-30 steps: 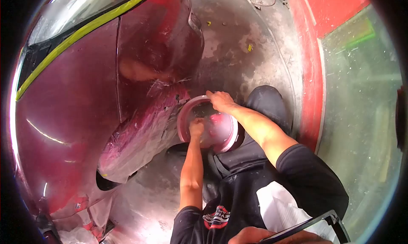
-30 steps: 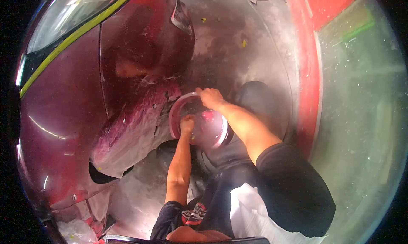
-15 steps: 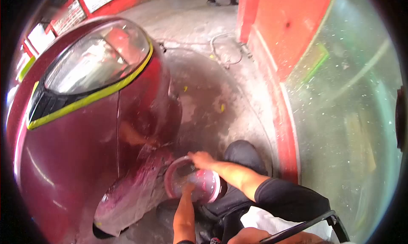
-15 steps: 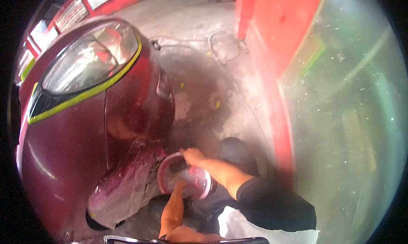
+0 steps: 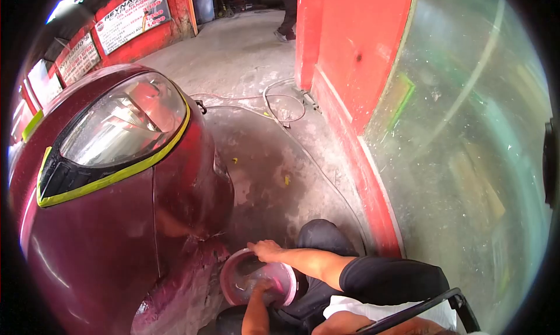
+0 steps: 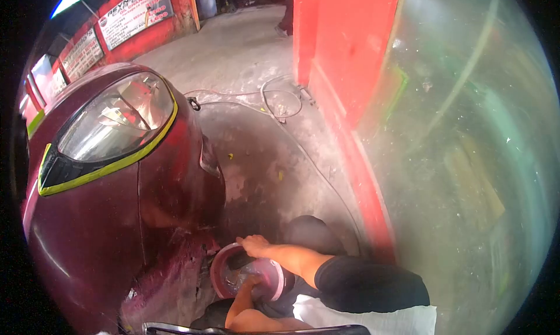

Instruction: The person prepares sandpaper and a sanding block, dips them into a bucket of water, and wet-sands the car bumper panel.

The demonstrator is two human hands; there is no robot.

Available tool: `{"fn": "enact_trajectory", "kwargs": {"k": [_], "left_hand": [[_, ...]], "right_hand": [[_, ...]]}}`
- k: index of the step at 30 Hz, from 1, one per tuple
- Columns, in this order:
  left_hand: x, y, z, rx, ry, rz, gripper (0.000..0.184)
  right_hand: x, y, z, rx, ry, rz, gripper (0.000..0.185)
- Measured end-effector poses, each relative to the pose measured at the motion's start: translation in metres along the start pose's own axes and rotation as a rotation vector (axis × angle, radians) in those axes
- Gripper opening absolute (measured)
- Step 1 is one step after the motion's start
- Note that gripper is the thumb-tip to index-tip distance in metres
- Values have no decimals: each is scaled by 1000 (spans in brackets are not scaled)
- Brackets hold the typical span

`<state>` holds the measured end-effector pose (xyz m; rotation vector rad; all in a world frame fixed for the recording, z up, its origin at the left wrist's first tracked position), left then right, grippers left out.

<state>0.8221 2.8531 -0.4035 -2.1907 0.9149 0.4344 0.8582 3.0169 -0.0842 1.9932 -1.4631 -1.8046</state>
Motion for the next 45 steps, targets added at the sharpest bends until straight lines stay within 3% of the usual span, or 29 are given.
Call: {"fn": "enact_trajectory", "kwargs": {"k": [6,7,9,10,11,12,13,15,16,18,22,25,26,29,31,33,37,38,40,42,45], "left_hand": [[-2,-20,-2,129,-56,131,31],[-2,-22,1,187,-99,206,33],[-19,-28,-15,411,-277,333,32],[-106,-109,-109,283,-263,-64,37],[-147,-137,-155,-29,-275,-261,37],[-132,-114,-137,180,-497,-66,40],[-166,-152,-189,14,-337,-67,45],[-180,-163,-213,106,-508,-65,52],[-178,-156,-214,27,-477,-113,56],[-186,-151,-234,3,-693,-177,53],[-184,-127,-235,-55,-780,-225,49],[-181,-102,-225,-15,-763,-988,27],[-178,-100,-221,58,-735,-1319,26],[-189,-130,-234,223,-629,-1811,27],[-194,-140,-237,284,-640,-1844,29],[-196,-140,-233,342,-684,-1862,33],[-187,-138,-217,333,-665,-1854,36],[-186,-135,-214,326,-666,-1863,36],[-196,-142,-217,334,-614,-1843,37],[-210,-150,-224,412,-615,-1816,39],[-215,-148,-223,407,-686,-1700,36]], "right_hand": [[2,-3,0,-123,-107,-80,40],[9,-9,8,-19,-18,-85,35],[10,-10,10,-60,1,-105,24],[1,-6,10,-66,-64,-64,23],[3,-4,9,-116,-51,-18,28],[6,-6,13,-76,-78,-91,30],[23,-6,8,-82,-27,-56,30],[10,-9,17,-68,-3,-55,29],[6,-7,15,-50,5,-52,32],[9,-8,14,-36,14,-48,36],[11,-12,13,-48,-25,1,29],[1,-8,4,-15,2,55,35],[-5,-3,-1,-37,-37,-4,38],[-35,20,-14,-134,-87,62,48],[-65,36,-25,-216,-128,126,50],[-73,53,-43,-136,208,473,55],[-48,61,-58,-366,214,454,48],[-50,61,-55,-361,223,453,48],[-47,46,-46,-112,385,524,44],[-52,33,-30,-139,294,862,32],[-69,17,-22,-96,208,922,29]]}}
Point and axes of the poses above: each hand's wrist, its own z-axis towards the middle knuckle, its own x-axis out of the palm, y = z × x, the point moved 8 cm from there along z, towards the middle knuckle, and after that the axes turned 2 degrees about z, right-handed, at the moved point
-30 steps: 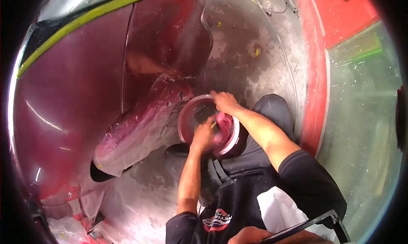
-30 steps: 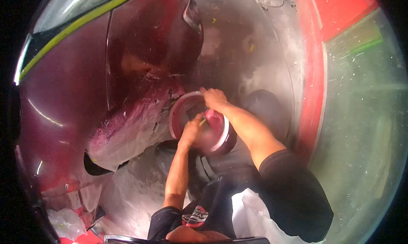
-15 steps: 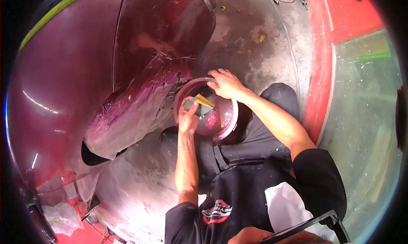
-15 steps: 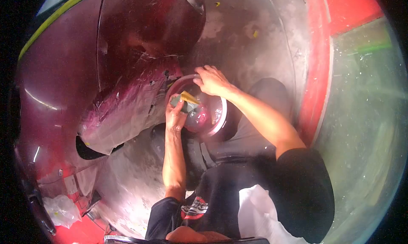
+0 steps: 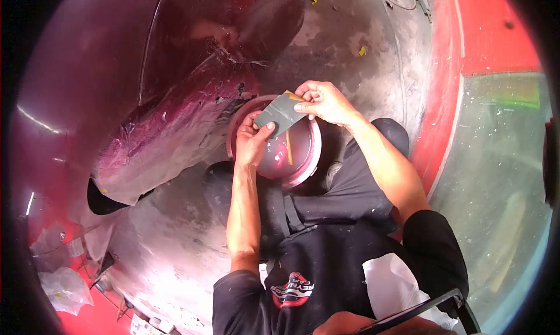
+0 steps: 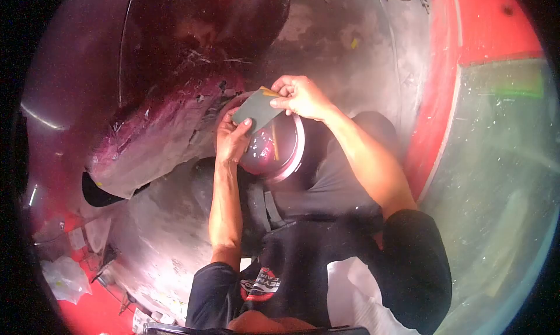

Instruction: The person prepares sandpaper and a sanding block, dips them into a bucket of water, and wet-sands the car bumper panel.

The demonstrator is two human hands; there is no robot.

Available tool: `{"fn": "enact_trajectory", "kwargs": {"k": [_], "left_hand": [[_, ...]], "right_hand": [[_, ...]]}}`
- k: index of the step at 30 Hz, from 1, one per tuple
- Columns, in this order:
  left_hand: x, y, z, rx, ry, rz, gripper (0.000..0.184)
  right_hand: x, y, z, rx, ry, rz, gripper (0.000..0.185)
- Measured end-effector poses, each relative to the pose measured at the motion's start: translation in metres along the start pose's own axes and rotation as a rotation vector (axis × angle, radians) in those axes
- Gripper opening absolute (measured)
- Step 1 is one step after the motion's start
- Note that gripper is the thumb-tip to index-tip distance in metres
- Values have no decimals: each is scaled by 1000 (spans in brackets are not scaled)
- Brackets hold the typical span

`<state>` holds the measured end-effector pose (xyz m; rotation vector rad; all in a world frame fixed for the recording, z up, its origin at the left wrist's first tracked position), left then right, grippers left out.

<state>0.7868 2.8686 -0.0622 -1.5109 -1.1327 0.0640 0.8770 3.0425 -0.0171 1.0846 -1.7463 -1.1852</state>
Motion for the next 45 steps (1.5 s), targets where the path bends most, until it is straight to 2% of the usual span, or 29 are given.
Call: {"fn": "enact_trajectory", "kwargs": {"k": [1,3,7,10,14,16,18,19,20,21,23,25,27,29,31,33,35,37,39,41,43,44,45], "left_hand": [[2,-1,1,7,-8,-11,36],[-2,-4,5,18,-78,155,33],[1,-7,5,-10,-56,127,30],[-2,0,5,-106,-99,81,29],[-5,0,9,-20,-89,87,22],[-6,-5,6,16,-87,126,19],[-1,-20,2,242,-25,242,13],[10,-27,-3,245,-11,243,13],[25,-38,-13,317,9,505,14],[39,-44,-20,390,28,765,15],[59,-45,-29,657,106,954,17],[72,-41,-34,788,87,1172,19],[77,-34,-33,862,90,1232,20],[80,-30,-36,928,80,1306,21],[84,-33,-35,860,19,1274,23],[81,-26,-31,789,59,1285,24],[69,-12,-20,478,62,1006,22],[68,-15,-19,465,75,1009,25],[53,1,-12,238,104,428,29],[44,1,-12,207,63,449,30],[18,22,-6,-29,-15,654,31],[22,20,-5,106,28,617,34],[22,22,-5,106,30,617,34]], "right_hand": [[-2,1,-1,4,10,-10,29],[-2,2,-2,56,17,-4,28],[-12,10,0,45,21,52,29],[-22,11,2,61,-15,129,33],[-24,13,4,31,-6,118,31],[-26,12,5,3,-35,5,26],[-24,9,6,-19,-30,59,21],[-25,5,7,-38,-26,106,18],[-30,2,9,-140,-62,-12,24],[-30,4,8,-106,-113,0,26],[-31,-11,15,-117,39,250,28],[-27,-8,11,-67,89,353,27],[-18,-6,9,-14,165,452,27],[-14,-6,10,-4,119,511,24],[-14,-5,11,77,106,477,23],[-10,-7,10,131,214,604,25],[-9,-16,10,155,178,547,26],[-2,-15,11,38,144,273,24],[6,-16,10,54,123,227,24],[11,-12,7,83,84,139,24],[16,-13,10,32,98,137,25],[16,-15,10,31,90,117,23],[17,-16,10,31,81,97,22]]}}
Point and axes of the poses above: each hand's wrist, its own z-axis towards the middle knuckle, its own x-axis out of the palm, y = z × x, the point moved 8 cm from there along z, towards the middle knuckle, and after that the axes turned 2 degrees about z, right-handed, at the moved point
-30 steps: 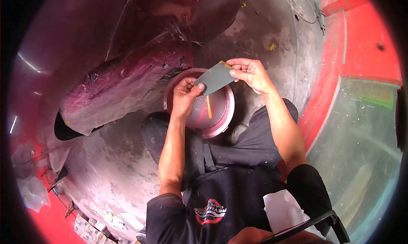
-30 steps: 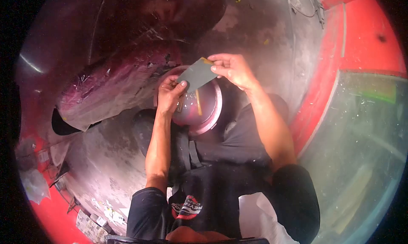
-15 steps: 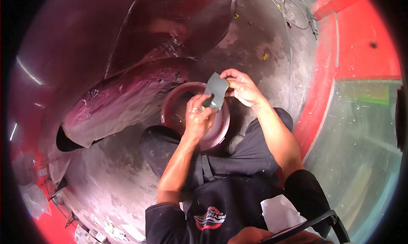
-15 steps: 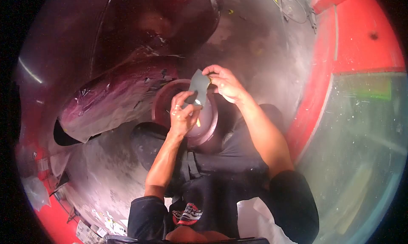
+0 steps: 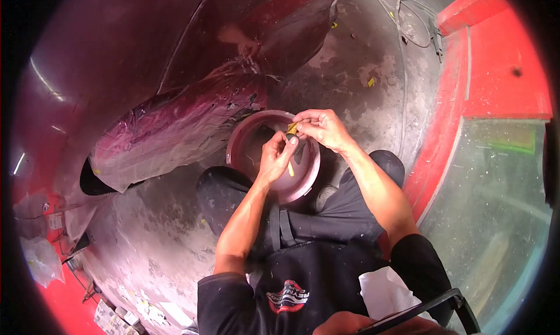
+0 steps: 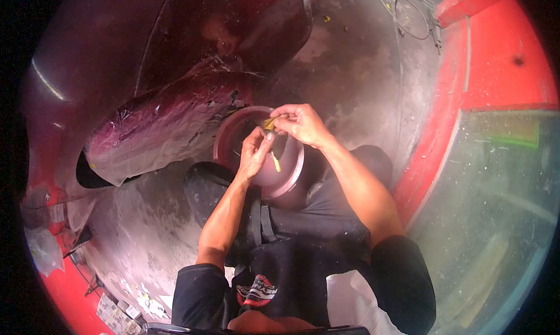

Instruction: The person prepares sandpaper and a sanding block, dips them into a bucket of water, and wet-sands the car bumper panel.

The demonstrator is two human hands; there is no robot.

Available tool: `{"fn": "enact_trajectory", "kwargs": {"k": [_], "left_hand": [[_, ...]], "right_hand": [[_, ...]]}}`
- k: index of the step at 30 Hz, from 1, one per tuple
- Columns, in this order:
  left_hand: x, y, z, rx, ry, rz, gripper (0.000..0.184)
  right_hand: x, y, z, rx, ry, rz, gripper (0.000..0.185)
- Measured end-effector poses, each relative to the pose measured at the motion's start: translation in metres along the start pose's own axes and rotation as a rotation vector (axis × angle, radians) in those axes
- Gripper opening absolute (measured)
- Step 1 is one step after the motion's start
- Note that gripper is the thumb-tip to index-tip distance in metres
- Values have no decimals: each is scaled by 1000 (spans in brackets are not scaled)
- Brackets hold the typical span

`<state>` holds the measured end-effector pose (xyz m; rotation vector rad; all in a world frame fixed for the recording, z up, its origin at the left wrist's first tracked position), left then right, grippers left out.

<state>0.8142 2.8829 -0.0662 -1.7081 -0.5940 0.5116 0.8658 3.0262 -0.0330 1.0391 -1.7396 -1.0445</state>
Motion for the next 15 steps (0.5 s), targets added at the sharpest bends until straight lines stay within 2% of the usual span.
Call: {"fn": "enact_trajectory", "kwargs": {"k": [4,6,8,9,10,13,15], "left_hand": [[4,-14,1,113,11,112,30],[3,-18,0,149,-3,141,29],[1,16,1,-167,10,-128,29],[4,16,4,-120,-96,-426,26],[-1,21,5,-178,-78,-510,25],[-7,10,11,-178,-102,-564,23],[-17,7,15,-108,-74,-525,23]], "right_hand": [[7,-3,1,-12,43,-61,18],[11,-3,1,-22,83,-46,23],[16,8,-4,-15,91,-80,33],[16,7,-4,-37,97,-71,42],[13,6,-3,-35,94,-72,42],[4,9,0,-30,138,61,49],[-11,18,1,-50,122,51,44]]}}
Point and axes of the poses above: each hand's wrist, its own z-axis towards the middle knuckle, its own x-axis out of the palm, y = z × x, the point moved 8 cm from there along z, towards the middle knuckle, and after that the axes turned 2 degrees about z, right-handed, at the moved point
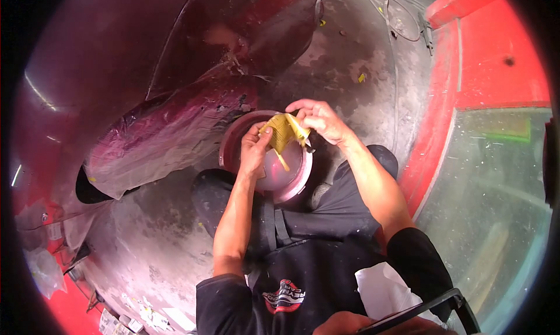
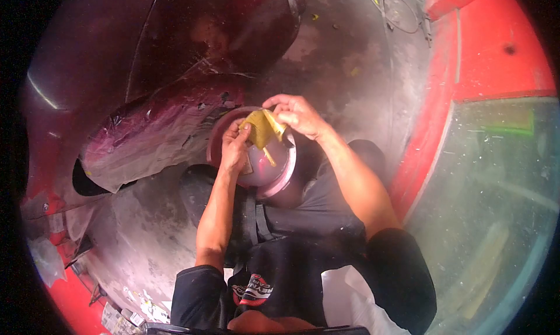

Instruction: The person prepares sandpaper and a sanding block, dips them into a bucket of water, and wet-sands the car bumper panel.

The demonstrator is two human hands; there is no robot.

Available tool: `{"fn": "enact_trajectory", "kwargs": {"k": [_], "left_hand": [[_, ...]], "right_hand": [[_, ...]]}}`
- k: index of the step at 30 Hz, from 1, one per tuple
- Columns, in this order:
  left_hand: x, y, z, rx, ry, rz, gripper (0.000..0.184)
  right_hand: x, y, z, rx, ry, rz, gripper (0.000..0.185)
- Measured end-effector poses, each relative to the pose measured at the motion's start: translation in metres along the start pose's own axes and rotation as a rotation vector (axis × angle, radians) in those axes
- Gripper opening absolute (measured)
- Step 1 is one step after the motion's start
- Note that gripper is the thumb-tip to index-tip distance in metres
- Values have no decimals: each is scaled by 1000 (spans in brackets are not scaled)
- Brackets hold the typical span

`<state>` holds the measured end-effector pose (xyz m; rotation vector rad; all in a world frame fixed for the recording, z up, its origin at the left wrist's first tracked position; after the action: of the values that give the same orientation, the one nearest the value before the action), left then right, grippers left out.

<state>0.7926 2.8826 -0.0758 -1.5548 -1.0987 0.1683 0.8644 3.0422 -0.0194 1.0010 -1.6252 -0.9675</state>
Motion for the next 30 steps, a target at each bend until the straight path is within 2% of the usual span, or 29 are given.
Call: {"fn": "enact_trajectory", "kwargs": {"k": [5,8,15,17,20,21,23,24,25,26,27,28,29,30], "left_hand": [[8,-9,0,62,-1,68,24],[9,-12,0,69,-4,81,23],[5,-7,3,72,25,53,24],[2,-9,2,120,-36,60,20],[-26,6,10,89,-107,160,24],[-19,-11,1,43,-174,244,24],[-22,-22,3,175,-207,361,21],[-22,-21,4,227,-155,453,17],[-17,-24,2,229,-182,535,14],[-21,-12,5,249,-174,513,14],[-17,-5,3,212,-133,549,15],[-17,8,5,144,-52,523,16],[-19,18,2,-5,-36,383,18],[-18,22,-2,-121,-35,201,21]], "right_hand": [[-26,6,-2,-65,-177,-11,35],[-28,5,-2,-27,-225,21,34],[-36,5,-2,-29,-296,-33,35],[-37,6,-2,-62,-350,-74,39],[-39,8,-3,-26,-359,-133,43],[-34,2,-3,38,-285,-141,43],[-20,-21,4,73,-105,-210,44],[-11,-36,3,179,-97,-181,33],[-6,-47,7,235,-80,-411,24],[3,-62,9,351,-69,-436,23],[18,-54,10,249,-86,-642,24],[29,-63,16,-186,-110,-1061,27],[39,-46,5,-82,-102,-913,28],[44,-56,8,30,44,-1055,25]]}}
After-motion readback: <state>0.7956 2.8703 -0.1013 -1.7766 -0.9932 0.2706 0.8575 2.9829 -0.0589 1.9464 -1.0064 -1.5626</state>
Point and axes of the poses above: each hand's wrist, its own z-axis towards the middle knuckle, its own x-axis out of the palm, y = z × x, the point moved 8 cm from there along z, towards the middle knuckle, and after that the axes turned 2 degrees about z, right-handed, at the moved point
